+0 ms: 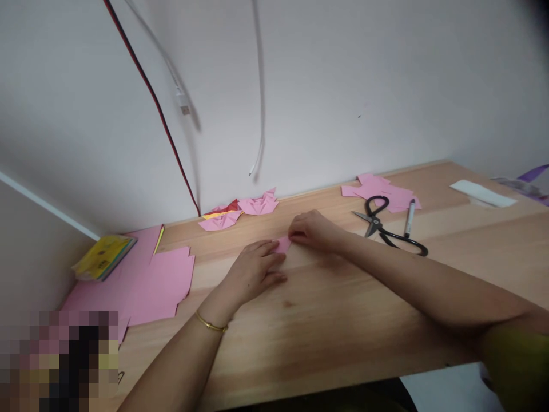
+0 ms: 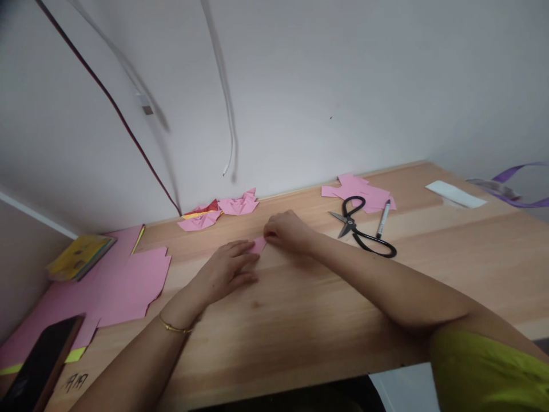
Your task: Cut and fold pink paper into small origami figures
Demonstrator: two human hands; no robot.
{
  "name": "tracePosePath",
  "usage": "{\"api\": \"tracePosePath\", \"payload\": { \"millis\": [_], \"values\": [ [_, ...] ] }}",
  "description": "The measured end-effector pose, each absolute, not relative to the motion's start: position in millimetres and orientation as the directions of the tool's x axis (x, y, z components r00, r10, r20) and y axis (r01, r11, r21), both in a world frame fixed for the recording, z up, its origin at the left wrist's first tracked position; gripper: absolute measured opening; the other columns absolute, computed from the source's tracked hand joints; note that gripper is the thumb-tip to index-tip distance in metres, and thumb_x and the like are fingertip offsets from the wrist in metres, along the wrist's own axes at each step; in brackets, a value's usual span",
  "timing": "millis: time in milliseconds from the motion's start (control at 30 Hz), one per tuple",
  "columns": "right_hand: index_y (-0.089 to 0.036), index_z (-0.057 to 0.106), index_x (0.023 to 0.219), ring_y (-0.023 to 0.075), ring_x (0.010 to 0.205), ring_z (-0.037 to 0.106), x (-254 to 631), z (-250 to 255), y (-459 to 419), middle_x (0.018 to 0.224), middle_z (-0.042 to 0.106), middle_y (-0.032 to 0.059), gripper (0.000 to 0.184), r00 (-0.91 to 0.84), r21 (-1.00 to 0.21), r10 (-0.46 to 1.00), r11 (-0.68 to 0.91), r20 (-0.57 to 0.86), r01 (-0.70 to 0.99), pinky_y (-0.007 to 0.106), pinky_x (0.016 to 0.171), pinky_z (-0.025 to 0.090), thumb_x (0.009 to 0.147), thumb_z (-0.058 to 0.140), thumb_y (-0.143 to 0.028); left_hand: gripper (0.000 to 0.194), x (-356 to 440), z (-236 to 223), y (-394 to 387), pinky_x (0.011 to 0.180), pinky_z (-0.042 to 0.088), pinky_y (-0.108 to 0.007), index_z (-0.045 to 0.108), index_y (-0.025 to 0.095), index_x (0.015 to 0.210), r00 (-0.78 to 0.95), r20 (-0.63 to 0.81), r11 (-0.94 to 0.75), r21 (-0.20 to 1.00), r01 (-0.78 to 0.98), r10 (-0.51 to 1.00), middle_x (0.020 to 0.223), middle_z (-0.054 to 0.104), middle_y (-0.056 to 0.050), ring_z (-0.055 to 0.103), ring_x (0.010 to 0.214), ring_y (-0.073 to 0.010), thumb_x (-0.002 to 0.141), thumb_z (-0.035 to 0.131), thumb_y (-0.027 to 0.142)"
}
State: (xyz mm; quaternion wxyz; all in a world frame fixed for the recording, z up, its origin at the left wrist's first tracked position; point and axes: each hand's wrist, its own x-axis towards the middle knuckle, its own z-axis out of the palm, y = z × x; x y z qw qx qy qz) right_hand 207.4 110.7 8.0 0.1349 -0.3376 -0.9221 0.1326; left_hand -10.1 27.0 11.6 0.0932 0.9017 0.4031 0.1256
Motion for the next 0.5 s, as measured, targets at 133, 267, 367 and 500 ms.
{"api": "tracePosePath", "payload": {
  "millis": [133,267,367,500],
  "values": [
    [-0.020,0.070,0.083,0.0184,0.086,0.060,210.8,9.9,111.3,0.090,0.070,0.0050,0.017,-0.732,-0.285,0.662,0.741,0.161,0.608,0.030,0.077,0.031,0.084,0.054,-0.025,0.032,-13.8,14.5,30.2,0.096,0.041,-0.042,0.063,0.018,0.104,0.596,0.151,-0.615,0.236,0.753,0.788,0.119,0.062,-0.012,0.054,0.111,-0.0251,0.082,0.058,0.041],
    [-0.021,0.070,0.082,0.0196,0.089,0.060,210.4,12.3,106.9,0.090,0.070,0.0052,0.016,-0.729,-0.258,0.663,0.744,0.169,0.617,0.034,0.080,0.028,0.084,0.055,-0.025,0.023,-15.1,16.5,31.5,0.091,0.044,-0.038,0.064,0.018,0.097,0.585,0.160,-0.606,0.245,0.757,0.795,0.111,0.064,-0.009,0.056,0.103,-0.0227,0.086,0.053,0.034],
    [-0.021,0.070,0.082,0.0196,0.090,0.059,210.5,13.8,105.1,0.092,0.069,0.0051,0.016,-0.730,-0.254,0.666,0.740,0.153,0.622,0.034,0.080,0.027,0.084,0.055,-0.026,0.025,-12.3,14.1,34.5,0.086,0.045,-0.036,0.060,0.018,0.107,0.556,0.210,-0.594,0.272,0.757,0.804,0.104,0.064,-0.008,0.055,0.097,-0.0204,0.090,0.046,0.029],
    [-0.022,0.071,0.085,0.0191,0.090,0.059,212.5,16.4,104.9,0.095,0.069,0.0045,0.017,-0.737,-0.254,0.663,0.741,0.130,0.621,0.034,0.080,0.025,0.085,0.055,-0.028,0.030,-5.1,8.5,41.0,0.081,0.044,-0.036,0.056,0.019,0.117,0.516,0.225,-0.558,0.207,0.803,0.826,0.100,0.061,-0.009,0.053,0.093,-0.0209,0.091,0.042,0.026]
  ]
}}
